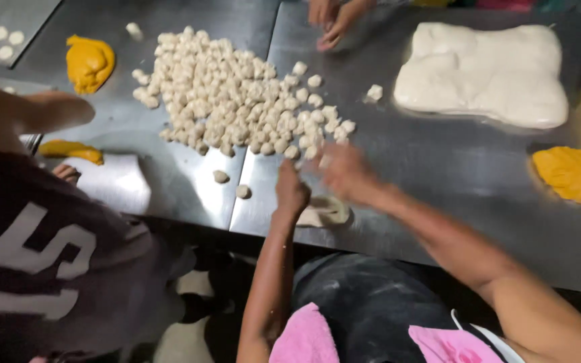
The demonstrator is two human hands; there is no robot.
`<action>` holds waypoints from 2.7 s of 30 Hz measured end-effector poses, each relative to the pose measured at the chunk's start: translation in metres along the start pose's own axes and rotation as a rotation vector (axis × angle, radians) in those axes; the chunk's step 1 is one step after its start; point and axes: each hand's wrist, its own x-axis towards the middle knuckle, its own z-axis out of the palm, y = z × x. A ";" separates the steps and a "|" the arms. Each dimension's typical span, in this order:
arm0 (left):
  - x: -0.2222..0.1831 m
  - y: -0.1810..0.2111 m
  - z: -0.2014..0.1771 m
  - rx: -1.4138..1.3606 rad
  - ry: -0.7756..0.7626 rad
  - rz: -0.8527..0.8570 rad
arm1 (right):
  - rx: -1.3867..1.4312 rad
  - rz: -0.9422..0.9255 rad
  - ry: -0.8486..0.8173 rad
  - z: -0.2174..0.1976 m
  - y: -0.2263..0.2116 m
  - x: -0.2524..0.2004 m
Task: Portioning bread dough by pinching off small pieces from a rolled-out strip on a stainless steel workbench.
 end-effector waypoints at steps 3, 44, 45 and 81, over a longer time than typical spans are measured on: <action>-0.005 0.080 -0.053 -0.255 0.013 0.309 | -0.008 0.046 0.060 -0.004 0.017 -0.004; -0.010 0.102 -0.010 -0.550 -0.261 0.143 | 0.401 0.410 0.154 -0.028 0.035 -0.030; -0.009 0.113 -0.010 -0.569 -0.395 -0.008 | 0.389 0.451 0.224 -0.033 0.036 -0.029; -0.054 0.135 0.082 0.135 -0.568 0.468 | -0.084 0.055 -0.232 -0.007 0.074 0.010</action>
